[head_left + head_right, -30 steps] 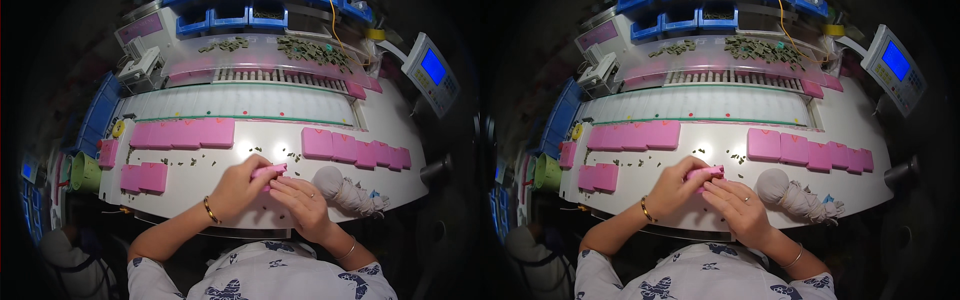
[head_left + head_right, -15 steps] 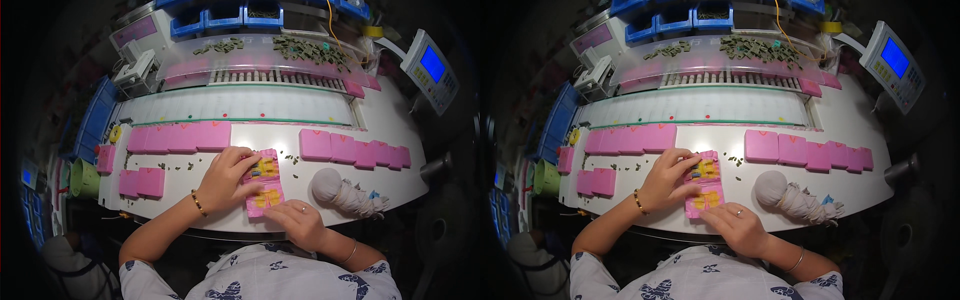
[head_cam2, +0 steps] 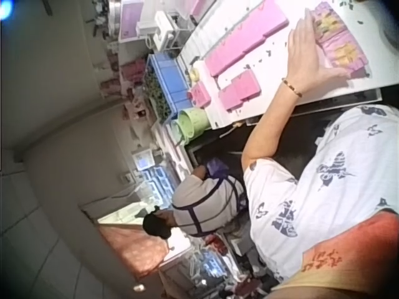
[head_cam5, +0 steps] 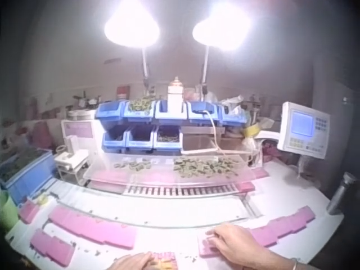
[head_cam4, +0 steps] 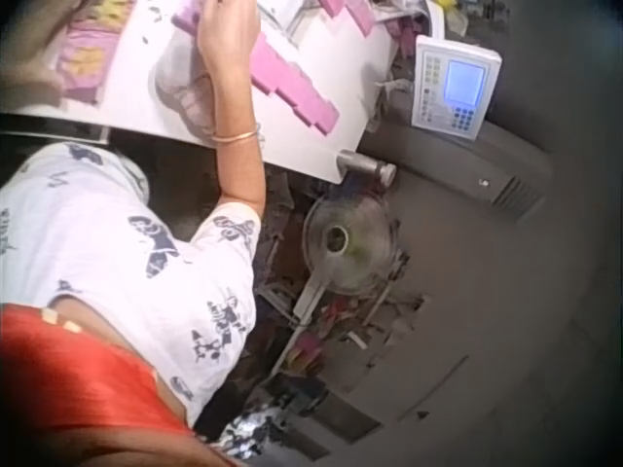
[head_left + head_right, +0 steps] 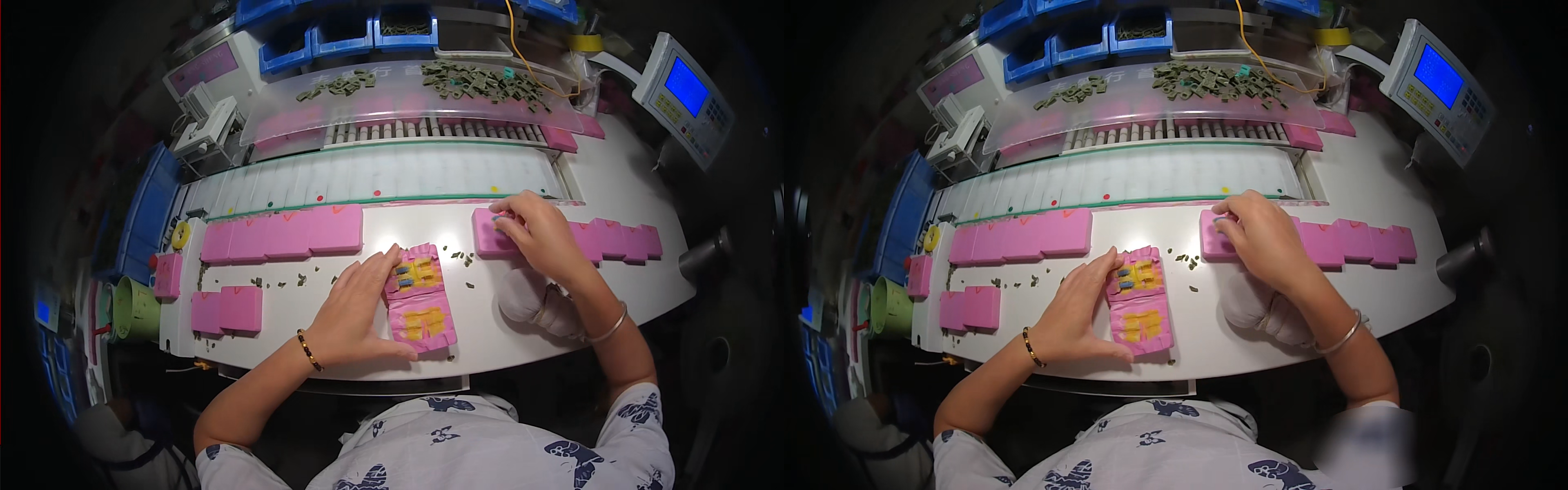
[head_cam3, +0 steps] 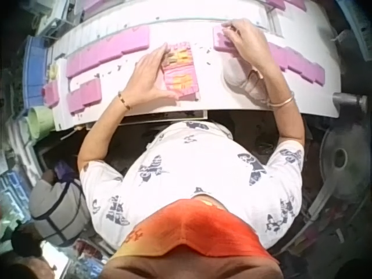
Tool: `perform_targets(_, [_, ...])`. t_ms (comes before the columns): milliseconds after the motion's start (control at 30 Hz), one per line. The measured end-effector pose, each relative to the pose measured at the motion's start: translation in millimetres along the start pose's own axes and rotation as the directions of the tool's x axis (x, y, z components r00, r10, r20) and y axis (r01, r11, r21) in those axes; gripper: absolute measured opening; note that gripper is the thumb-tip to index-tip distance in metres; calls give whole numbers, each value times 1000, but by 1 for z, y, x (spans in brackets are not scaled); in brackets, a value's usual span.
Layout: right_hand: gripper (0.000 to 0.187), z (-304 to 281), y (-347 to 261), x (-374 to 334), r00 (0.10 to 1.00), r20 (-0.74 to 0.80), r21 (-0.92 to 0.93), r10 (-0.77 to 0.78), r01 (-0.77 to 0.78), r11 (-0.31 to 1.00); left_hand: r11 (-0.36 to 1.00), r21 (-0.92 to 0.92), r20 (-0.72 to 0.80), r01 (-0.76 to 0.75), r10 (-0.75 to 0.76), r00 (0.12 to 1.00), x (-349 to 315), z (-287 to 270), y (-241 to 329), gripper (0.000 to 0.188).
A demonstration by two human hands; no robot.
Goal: Assembling small plastic plant clusters into silicone molds at a production workbench.
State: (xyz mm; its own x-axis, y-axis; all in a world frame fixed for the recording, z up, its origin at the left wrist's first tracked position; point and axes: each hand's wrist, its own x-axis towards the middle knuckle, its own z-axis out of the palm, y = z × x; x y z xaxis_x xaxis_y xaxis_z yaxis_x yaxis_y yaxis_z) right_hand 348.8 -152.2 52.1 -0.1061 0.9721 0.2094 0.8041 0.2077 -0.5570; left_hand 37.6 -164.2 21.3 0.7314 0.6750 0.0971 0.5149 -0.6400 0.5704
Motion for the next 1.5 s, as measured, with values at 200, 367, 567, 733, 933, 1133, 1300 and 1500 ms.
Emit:
perform_targets(200, [46, -18, 8, -14, 998, -31, -2, 50, -50, 999, 1000, 1, 14, -4, 4, 1000, -1, 3, -3, 139])
perform_targets(367, [71, -49, 1, -62, 950, 301, 76, -82, 62, 995, 999, -29, 2, 44, -44, 999, -7, 2, -3, 136])
perform_targets(567, [76, -35, -22, -86, 920, 378, -59, -108, 140, 988, 998, -46, 26, 45, -44, 999, -1, 1, -4, 139])
perform_targets(733, [51, -22, -61, -40, 755, -242, -570, -610, 398, 719, 998, -32, 5, 50, -50, 999, -6, 4, -7, 142])
perform_targets(933, [59, 43, -57, -33, 783, 182, -580, -594, 573, 578, 999, -52, -4, 13, -14, 1000, -3, 7, -12, 145])
perform_targets(1133, [56, 4, -85, -13, 766, 79, -587, -638, 553, 591, 998, -64, -17, 22, -23, 1000, -6, 7, -12, 146])
perform_targets(1300, [54, 48, -76, -26, 740, 161, -628, -653, 587, 510, 997, -54, -11, 50, -50, 999, -5, 8, -8, 146])
perform_targets(1500, [55, 16, -80, -13, 724, 293, -492, -625, 674, 551, 997, 1, -7, 76, -76, 997, -6, 8, -3, 143])
